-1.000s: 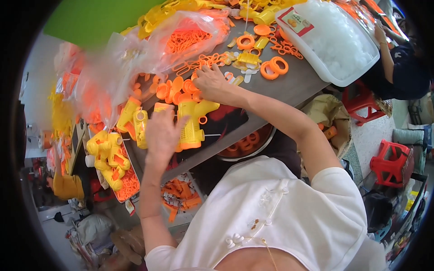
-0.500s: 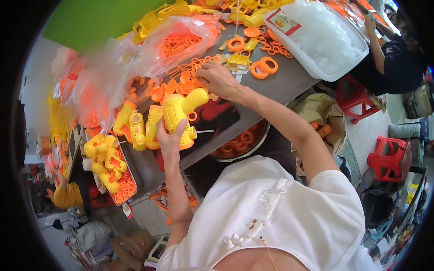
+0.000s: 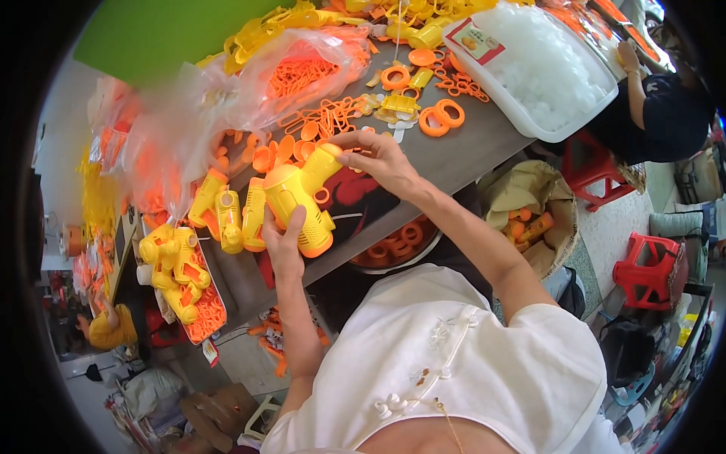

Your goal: Assembling yellow and orange plastic toy guns by snapping component parts together.

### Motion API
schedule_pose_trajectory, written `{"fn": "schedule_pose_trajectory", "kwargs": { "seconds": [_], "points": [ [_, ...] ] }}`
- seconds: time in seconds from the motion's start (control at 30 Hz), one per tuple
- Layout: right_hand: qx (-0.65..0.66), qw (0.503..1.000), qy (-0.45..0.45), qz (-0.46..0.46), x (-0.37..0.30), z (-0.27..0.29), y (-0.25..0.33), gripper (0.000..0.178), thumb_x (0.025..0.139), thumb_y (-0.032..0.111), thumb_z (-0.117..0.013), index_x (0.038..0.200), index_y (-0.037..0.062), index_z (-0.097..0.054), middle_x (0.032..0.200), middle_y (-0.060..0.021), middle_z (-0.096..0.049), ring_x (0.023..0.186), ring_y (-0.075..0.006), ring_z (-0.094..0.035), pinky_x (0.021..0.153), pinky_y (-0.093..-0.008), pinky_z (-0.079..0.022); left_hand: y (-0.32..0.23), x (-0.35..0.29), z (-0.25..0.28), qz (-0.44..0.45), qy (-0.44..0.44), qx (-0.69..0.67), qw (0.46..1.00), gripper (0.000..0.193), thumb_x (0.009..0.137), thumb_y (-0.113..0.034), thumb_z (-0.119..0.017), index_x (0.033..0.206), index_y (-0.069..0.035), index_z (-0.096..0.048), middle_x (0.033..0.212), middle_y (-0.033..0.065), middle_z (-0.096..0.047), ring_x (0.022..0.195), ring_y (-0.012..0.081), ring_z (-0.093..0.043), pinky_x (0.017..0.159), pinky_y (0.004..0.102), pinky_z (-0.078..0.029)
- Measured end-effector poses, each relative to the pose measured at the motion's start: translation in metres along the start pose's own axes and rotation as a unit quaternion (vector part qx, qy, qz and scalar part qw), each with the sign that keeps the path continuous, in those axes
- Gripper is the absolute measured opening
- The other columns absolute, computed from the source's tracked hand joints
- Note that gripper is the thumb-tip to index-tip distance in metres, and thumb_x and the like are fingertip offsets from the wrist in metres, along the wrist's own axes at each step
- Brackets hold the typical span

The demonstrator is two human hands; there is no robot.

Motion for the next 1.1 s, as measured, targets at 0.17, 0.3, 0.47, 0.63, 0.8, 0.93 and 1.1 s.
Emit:
{"fn": "schedule_pose_trajectory", "kwargs": {
  "seconds": [0.17,0.3,0.47,0.63,0.8,0.93,1.1],
  "points": [
    [0.095,0.993,0.061,-0.02,-0.001,-0.003,0.01,0.024,0.092,0.017,-0.063,0.111,0.0034,-0.059,0.103,-0.0009,-0.059,0.091,-0.007,-0.054,0.079,-0.0229,-0.045,0.001,-0.009,0.004,-0.002,-0.006,-0.003,1.0,0.049,0.082,-0.008,-0.07,0.126,-0.003,-0.049,0.11,0.005,-0.06,0.094,0.0124,-0.059,0.084,0.0275,-0.049],
    [0.182,0.974,0.121,-0.052,0.007,-0.021,0.011,0.02,0.094,0.026,-0.058,0.095,0.0066,-0.054,0.09,-0.0001,-0.051,0.084,-0.0082,-0.05,0.075,-0.0225,-0.042,-0.003,-0.018,-0.006,-0.055,0.007,0.076,0.996,0.056,0.078,-0.009,-0.073,0.127,-0.002,-0.047,0.11,0.006,-0.059,0.094,0.0141,-0.06,0.084,0.0282,-0.05],
    [0.334,0.906,0.128,-0.226,0.01,-0.046,0.009,0.027,0.097,0.032,-0.048,0.097,0.0063,-0.057,0.095,-0.0035,-0.058,0.088,-0.014,-0.058,0.081,-0.0291,-0.049,-0.008,-0.021,-0.016,-0.045,0.004,0.09,0.995,0.06,0.077,-0.012,-0.075,0.128,0.0,-0.046,0.109,0.0088,-0.057,0.098,0.0173,-0.059,0.087,0.0322,-0.049],
    [0.247,0.934,0.085,-0.244,0.011,-0.051,0.001,0.035,0.098,0.036,-0.045,0.097,0.0043,-0.061,0.095,-0.0069,-0.064,0.088,-0.016,-0.062,0.083,-0.0315,-0.05,-0.046,-0.031,-0.026,-0.245,-0.019,0.291,0.925,0.074,0.07,-0.016,-0.08,0.132,0.002,-0.043,0.108,0.0158,-0.053,0.102,0.0304,-0.053,0.087,0.0425,-0.045],
    [0.087,0.971,0.092,-0.204,-0.001,-0.029,-0.005,0.043,0.098,0.041,-0.044,0.091,0.0039,-0.064,0.09,-0.0041,-0.065,0.083,-0.0141,-0.061,0.075,-0.0285,-0.047,-0.066,-0.038,-0.052,-0.368,0.044,0.393,0.842,0.082,0.068,-0.021,-0.083,0.136,0.0,-0.044,0.112,0.0156,-0.056,0.099,0.0335,-0.054,0.083,0.0428,-0.048],
    [-0.123,0.961,0.099,-0.226,-0.033,0.002,-0.016,0.048,0.095,0.043,-0.05,0.077,0.0012,-0.065,0.065,-0.0032,-0.059,0.058,-0.0108,-0.056,0.047,-0.0253,-0.045,-0.058,-0.046,-0.062,-0.431,0.2,0.471,0.743,0.082,0.07,-0.038,-0.077,0.138,-0.005,-0.045,0.119,0.0137,-0.054,0.114,0.0329,-0.05,0.093,0.0431,-0.045],
    [-0.209,0.976,-0.049,0.043,-0.05,0.028,0.046,0.031,0.091,0.026,-0.055,0.075,0.0009,-0.063,0.066,-0.0076,-0.058,0.056,-0.0174,-0.057,0.049,-0.0322,-0.045,-0.013,-0.024,-0.022,-0.108,0.071,0.016,0.991,0.101,0.075,-0.05,-0.076,0.148,-0.006,-0.022,0.147,0.021,-0.029,0.133,0.0315,-0.037,0.108,0.0461,-0.033]
  ]
}}
Point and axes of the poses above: each hand's wrist, its own x-axis towards the middle knuckle, its own z-axis out of the back of the hand, y = z × x, the point moved 8 cm from there along x, towards the middle knuckle
